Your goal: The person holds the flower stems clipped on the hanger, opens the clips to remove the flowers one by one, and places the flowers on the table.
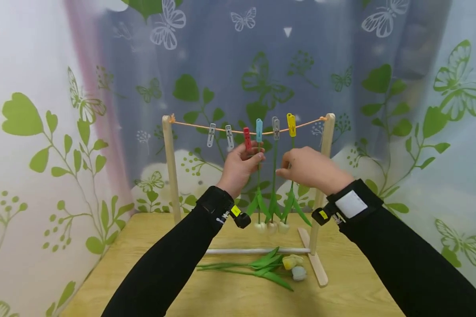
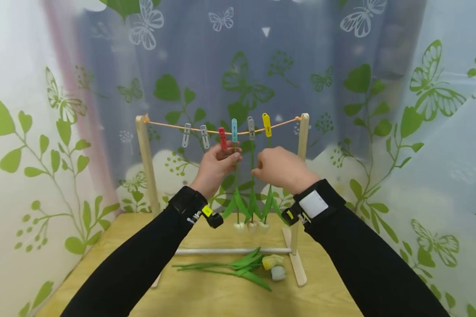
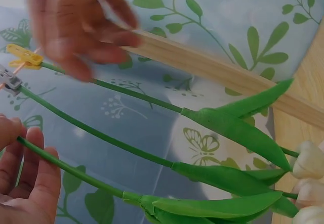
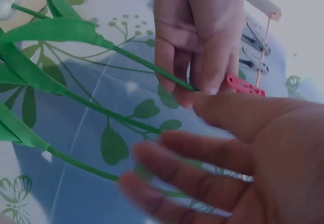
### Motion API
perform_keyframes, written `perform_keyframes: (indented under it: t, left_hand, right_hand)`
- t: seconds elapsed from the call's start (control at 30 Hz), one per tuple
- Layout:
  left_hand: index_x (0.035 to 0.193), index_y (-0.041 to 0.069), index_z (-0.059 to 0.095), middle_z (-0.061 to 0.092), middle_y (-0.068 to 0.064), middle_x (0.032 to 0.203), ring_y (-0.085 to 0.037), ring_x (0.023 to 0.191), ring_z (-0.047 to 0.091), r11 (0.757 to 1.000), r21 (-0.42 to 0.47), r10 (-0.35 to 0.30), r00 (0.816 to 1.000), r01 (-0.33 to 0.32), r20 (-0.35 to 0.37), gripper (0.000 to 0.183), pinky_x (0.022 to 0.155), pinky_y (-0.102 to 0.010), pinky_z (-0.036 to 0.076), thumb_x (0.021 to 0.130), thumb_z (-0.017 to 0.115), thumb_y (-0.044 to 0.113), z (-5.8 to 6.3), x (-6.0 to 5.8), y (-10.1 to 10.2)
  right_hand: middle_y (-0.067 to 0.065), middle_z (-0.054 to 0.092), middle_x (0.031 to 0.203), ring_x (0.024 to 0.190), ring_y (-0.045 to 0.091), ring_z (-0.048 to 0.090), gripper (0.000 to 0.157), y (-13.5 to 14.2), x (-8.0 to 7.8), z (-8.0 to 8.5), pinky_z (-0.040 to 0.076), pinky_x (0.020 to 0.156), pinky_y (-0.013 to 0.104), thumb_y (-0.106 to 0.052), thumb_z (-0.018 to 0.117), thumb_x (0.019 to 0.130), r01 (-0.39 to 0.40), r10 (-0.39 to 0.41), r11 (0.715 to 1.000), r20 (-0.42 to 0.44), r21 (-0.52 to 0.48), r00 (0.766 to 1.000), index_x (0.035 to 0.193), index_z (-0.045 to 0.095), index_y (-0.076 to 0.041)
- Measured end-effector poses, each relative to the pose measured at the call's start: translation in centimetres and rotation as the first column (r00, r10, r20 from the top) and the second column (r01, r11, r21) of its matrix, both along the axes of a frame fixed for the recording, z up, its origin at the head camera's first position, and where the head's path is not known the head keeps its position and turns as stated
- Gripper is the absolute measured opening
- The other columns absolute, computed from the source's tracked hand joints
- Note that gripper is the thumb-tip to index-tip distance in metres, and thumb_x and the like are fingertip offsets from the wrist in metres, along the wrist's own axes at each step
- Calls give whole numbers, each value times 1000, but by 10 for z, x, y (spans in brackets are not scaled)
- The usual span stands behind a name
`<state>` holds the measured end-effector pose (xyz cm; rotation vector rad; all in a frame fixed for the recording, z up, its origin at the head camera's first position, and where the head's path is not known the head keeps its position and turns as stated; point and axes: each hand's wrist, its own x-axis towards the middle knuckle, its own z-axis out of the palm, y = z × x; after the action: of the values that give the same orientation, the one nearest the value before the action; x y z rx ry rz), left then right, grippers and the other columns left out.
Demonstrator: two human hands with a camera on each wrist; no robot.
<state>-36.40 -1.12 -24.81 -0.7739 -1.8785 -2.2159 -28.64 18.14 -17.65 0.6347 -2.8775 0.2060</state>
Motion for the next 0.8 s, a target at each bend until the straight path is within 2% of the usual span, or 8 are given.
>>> perform_keyframes:
  t: [0.07,0.23,0.47,0.67,0.8]
  left_hand:
    - [132,19,62,65,-7,126,-23,110,64,1000,-7,0,1000,0,11,35,99,-45,55,97,67,15,-3,0,2]
    - [132,20,62,64,-9,128,-23,111,64,1000,-6,2,1000,-2,30,34,99,-45,54,98,66,16,-5,1,2]
    - [139,17,57,61,-12,133,-25,113,63,1000,-26,-8,999,9,37,41,104,-49,51,98,64,15,-2,1,4]
    - [138,17,59,64,-7,128,-26,113,63,1000,-20,-10,999,11,43,40,104,-48,51,99,65,17,-5,0,6]
    - [135,19,61,66,-5,125,-24,111,65,1000,-20,17,999,-17,36,38,103,-48,52,98,66,18,-11,-2,8]
  right_hand:
    - [2,70,91,68,14,62,19,0,0,9,49,61,32,-28,64,99,-5,4,1000,-41,-17,999,104,72,-12]
    - [6,70,98,75,18,65,18,-6,-1,42,51,66,36,-26,61,101,-33,30,999,-134,-20,991,109,69,-11]
    - [7,68,105,86,22,65,25,-7,-7,87,52,76,37,-26,56,103,-79,81,997,-170,19,982,122,62,-11]
    - [9,63,113,94,24,62,33,-14,-18,102,52,86,41,-27,56,104,-126,140,987,-147,99,979,131,58,-9]
    - [9,61,117,91,23,63,37,-20,-32,103,52,81,38,-30,54,105,-147,160,980,-89,136,983,136,54,-10]
